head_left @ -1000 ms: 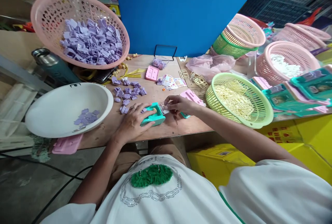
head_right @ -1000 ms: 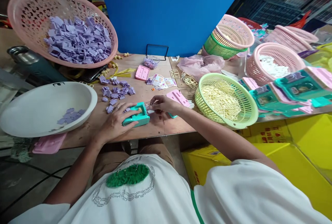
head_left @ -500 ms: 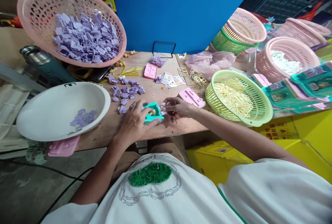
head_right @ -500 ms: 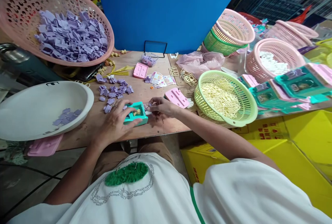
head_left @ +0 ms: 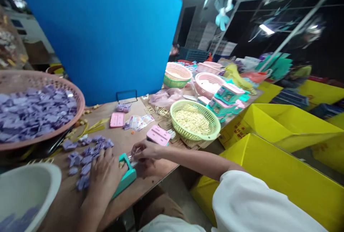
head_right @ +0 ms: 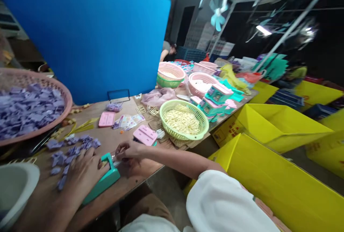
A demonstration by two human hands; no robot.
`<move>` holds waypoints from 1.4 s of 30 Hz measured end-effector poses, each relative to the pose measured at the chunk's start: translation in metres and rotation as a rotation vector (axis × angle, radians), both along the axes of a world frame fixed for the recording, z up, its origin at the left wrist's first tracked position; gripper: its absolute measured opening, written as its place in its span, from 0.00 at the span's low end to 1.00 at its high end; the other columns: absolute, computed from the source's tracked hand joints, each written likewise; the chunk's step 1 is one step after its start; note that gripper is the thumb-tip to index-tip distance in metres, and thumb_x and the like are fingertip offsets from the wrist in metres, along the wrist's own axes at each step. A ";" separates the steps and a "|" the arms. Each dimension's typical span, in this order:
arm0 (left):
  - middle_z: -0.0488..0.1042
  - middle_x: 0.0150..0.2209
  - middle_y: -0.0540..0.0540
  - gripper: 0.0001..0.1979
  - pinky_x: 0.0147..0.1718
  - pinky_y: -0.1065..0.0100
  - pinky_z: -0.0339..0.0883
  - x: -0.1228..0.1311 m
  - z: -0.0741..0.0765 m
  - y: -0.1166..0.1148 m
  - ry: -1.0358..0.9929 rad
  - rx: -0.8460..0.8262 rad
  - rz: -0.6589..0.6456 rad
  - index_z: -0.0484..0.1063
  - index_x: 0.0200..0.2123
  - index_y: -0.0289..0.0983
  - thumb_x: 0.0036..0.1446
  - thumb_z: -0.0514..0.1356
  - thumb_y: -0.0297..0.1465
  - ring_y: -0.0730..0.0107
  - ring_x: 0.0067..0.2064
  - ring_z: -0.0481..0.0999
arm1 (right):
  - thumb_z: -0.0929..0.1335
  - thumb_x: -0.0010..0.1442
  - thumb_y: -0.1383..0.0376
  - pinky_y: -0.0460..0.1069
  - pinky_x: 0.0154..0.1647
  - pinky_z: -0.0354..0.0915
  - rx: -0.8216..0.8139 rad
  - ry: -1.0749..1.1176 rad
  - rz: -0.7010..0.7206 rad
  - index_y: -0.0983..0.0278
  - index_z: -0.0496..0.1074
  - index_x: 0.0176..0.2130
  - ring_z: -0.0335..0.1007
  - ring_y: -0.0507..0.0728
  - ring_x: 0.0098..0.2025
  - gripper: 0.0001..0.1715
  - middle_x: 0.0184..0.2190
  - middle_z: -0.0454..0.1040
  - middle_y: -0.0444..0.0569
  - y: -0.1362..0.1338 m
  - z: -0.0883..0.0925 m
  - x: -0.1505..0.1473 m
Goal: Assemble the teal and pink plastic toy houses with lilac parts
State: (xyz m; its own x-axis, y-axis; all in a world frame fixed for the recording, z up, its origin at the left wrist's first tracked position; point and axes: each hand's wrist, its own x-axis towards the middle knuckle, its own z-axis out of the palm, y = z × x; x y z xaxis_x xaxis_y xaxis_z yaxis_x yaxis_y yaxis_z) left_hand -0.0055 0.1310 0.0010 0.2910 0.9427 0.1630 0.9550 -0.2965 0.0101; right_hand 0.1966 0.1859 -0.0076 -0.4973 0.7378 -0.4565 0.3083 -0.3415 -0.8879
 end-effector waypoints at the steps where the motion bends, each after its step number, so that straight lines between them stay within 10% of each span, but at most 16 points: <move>1: 0.74 0.36 0.35 0.17 0.42 0.49 0.71 -0.003 -0.004 0.002 0.010 0.002 -0.013 0.78 0.27 0.38 0.62 0.55 0.39 0.39 0.47 0.75 | 0.77 0.52 0.70 0.40 0.21 0.62 0.001 0.001 -0.002 0.65 0.73 0.34 0.65 0.47 0.23 0.11 0.24 0.71 0.37 0.001 -0.003 0.000; 12: 0.72 0.34 0.39 0.17 0.41 0.54 0.70 -0.014 -0.006 0.006 -0.123 0.023 0.009 0.72 0.26 0.41 0.64 0.53 0.40 0.46 0.41 0.76 | 0.76 0.53 0.71 0.42 0.22 0.62 0.046 0.035 0.001 0.65 0.73 0.34 0.66 0.48 0.24 0.10 0.26 0.71 0.38 -0.001 -0.001 -0.001; 19: 0.76 0.51 0.38 0.17 0.51 0.53 0.71 -0.007 -0.016 -0.033 -0.439 0.156 -0.165 0.72 0.54 0.39 0.70 0.55 0.43 0.49 0.52 0.76 | 0.77 0.51 0.70 0.41 0.21 0.59 0.032 0.087 -0.007 0.66 0.71 0.31 0.62 0.46 0.23 0.12 0.23 0.69 0.38 -0.005 -0.009 -0.002; 27: 0.74 0.56 0.38 0.22 0.58 0.50 0.69 -0.018 -0.018 -0.042 -0.422 0.060 -0.204 0.71 0.62 0.40 0.70 0.58 0.42 0.50 0.58 0.72 | 0.81 0.46 0.62 0.40 0.20 0.58 -0.007 0.129 0.010 0.66 0.69 0.32 0.62 0.46 0.22 0.21 0.23 0.69 0.38 -0.004 -0.007 -0.003; 32: 0.75 0.54 0.41 0.18 0.55 0.50 0.72 -0.019 -0.023 -0.038 -0.384 0.116 -0.247 0.76 0.60 0.47 0.71 0.56 0.40 0.51 0.54 0.74 | 0.77 0.52 0.67 0.42 0.19 0.61 -0.062 0.066 0.031 0.66 0.70 0.33 0.64 0.47 0.20 0.13 0.22 0.69 0.38 -0.007 -0.001 -0.004; 37: 0.76 0.53 0.42 0.19 0.49 0.52 0.74 -0.021 -0.043 -0.030 -0.409 0.239 -0.257 0.76 0.60 0.52 0.71 0.56 0.43 0.51 0.52 0.76 | 0.82 0.47 0.55 0.45 0.20 0.66 -0.201 0.229 0.067 0.64 0.68 0.31 0.59 0.47 0.18 0.26 0.18 0.64 0.35 -0.005 -0.013 -0.003; 42: 0.76 0.53 0.42 0.18 0.47 0.53 0.73 -0.021 -0.046 -0.029 -0.421 0.292 -0.285 0.75 0.60 0.52 0.71 0.55 0.42 0.50 0.51 0.76 | 0.83 0.45 0.52 0.41 0.22 0.57 -0.040 0.185 -0.029 0.66 0.71 0.33 0.64 0.47 0.24 0.29 0.23 0.72 0.40 -0.009 -0.020 -0.004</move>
